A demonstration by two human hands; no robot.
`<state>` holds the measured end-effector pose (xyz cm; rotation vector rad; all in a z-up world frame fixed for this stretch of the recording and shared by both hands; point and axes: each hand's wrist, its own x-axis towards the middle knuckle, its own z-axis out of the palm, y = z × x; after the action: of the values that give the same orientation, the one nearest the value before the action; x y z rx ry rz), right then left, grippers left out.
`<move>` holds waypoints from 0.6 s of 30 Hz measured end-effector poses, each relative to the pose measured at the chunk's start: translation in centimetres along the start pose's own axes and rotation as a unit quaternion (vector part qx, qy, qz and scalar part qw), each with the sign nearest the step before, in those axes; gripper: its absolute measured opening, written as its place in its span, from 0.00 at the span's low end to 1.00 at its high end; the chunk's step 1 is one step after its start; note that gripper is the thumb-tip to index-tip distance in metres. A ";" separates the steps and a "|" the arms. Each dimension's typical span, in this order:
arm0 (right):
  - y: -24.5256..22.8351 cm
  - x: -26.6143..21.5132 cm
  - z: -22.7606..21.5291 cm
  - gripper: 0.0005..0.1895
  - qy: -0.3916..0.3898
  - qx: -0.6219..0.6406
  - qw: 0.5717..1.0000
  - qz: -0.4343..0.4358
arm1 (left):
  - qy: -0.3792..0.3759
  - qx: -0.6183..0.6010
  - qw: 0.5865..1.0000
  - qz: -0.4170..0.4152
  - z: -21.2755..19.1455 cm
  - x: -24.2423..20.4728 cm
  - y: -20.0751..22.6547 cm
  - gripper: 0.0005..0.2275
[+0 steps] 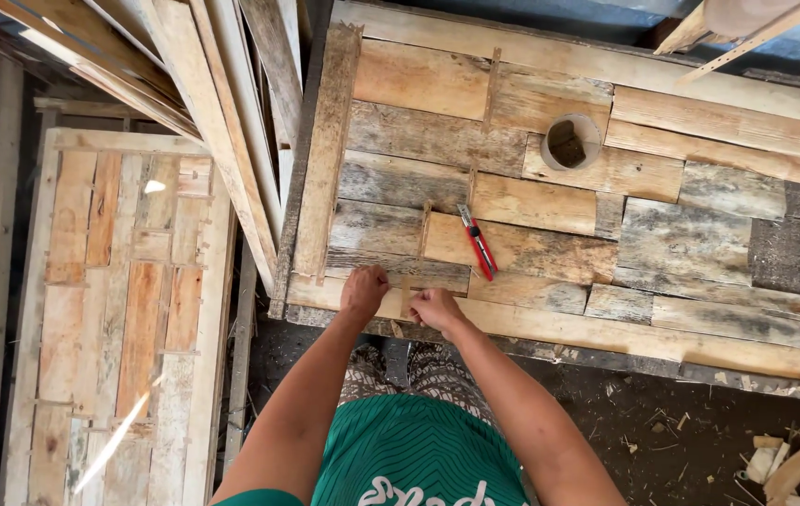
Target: Cutting and fitting thin wood strips to repair gaps in a textured wood panel at a workbench.
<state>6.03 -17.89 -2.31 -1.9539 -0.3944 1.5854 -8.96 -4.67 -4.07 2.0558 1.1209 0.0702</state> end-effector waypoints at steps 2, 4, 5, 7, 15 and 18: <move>-0.2 -0.1 1.0 0.12 -0.010 0.016 1.000 0.015 | 0.000 -0.023 1.000 0.009 -0.3 0.1 -0.3 0.04; -0.2 -0.3 1.9 0.12 -0.022 0.034 0.999 0.032 | -0.002 -0.045 0.999 0.016 -0.3 0.0 -0.6 0.05; -0.3 -0.4 2.2 0.12 -0.015 0.026 0.999 0.037 | 0.001 -0.054 0.998 0.014 -0.2 -0.1 -0.7 0.04; -0.5 -0.6 2.6 0.13 -0.006 0.017 0.999 0.044 | 0.003 -0.066 0.998 0.012 0.0 0.0 -0.9 0.03; 0.2 0.5 3.7 0.13 0.004 0.008 0.998 0.063 | 0.012 -0.072 0.997 -0.009 0.1 0.1 -0.9 0.05; 0.6 1.1 3.7 0.14 0.010 -0.003 0.998 0.057 | -0.003 -0.039 0.998 -0.055 -0.2 0.1 0.0 0.07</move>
<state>2.64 -16.79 -3.99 -2.0266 -0.2828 1.6359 -8.98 -4.49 -3.99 1.9216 1.2072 0.0520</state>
